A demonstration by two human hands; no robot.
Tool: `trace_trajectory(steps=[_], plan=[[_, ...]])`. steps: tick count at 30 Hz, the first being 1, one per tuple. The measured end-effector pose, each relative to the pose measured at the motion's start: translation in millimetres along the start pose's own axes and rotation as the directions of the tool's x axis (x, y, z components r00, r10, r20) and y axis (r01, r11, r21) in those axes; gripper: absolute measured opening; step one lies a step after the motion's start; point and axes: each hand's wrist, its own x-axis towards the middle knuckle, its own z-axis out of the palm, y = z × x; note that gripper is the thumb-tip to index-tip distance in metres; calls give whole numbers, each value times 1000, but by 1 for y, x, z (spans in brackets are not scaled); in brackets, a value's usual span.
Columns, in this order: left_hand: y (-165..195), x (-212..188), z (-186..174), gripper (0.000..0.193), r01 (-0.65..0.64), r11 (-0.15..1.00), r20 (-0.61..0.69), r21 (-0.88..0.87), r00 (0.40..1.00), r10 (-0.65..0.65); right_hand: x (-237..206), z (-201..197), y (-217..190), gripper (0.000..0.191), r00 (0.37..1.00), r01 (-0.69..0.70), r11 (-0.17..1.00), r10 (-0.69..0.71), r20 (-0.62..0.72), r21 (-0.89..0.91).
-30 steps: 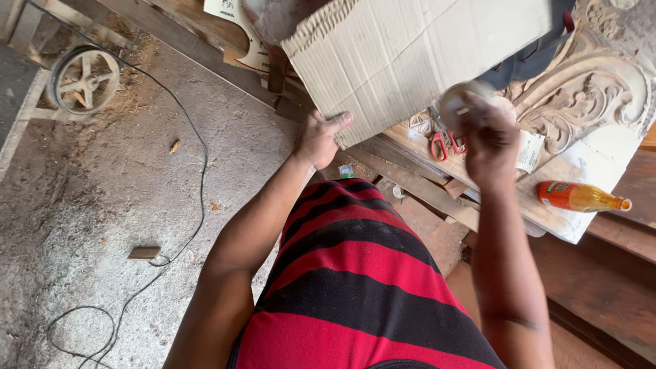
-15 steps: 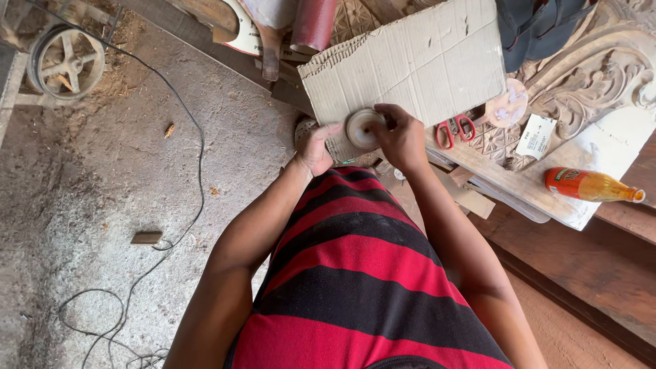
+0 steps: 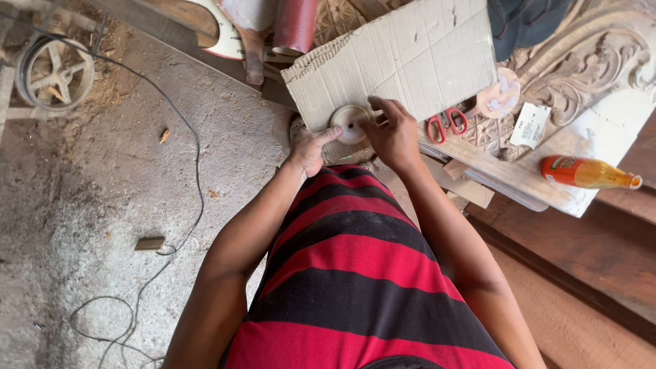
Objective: The person uses an angle grinder to smooth a sanding disc, then uses scissors to cut a circular piece of cardboard around the disc as a template. The person handles the cardboard, sanding disc, and scissors throughout the task.
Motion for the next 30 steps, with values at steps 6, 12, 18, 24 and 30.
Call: trace_trajectory(steps=[6,12,18,24,30], plan=[[1,-5,7,55,-128,989,8,77,992,127,-26,-79,76,15,968,-126,916,29,-249,-382],[6,6,8,45,10,1000,-135,-2,991,-10,-38,-77,97,27,984,-38,764,-85,-159,-644],[9,11,6,47,-91,991,-59,-102,995,85,-58,-90,98,21,992,-121,649,62,-107,-751],[-2,2,4,46,5,991,-71,-134,997,-15,-74,-79,107,25,994,-110,717,89,-66,-688],[-18,-1,10,48,-5,988,-85,-153,996,-8,-69,-90,91,56,927,-312,710,372,-39,-632]])
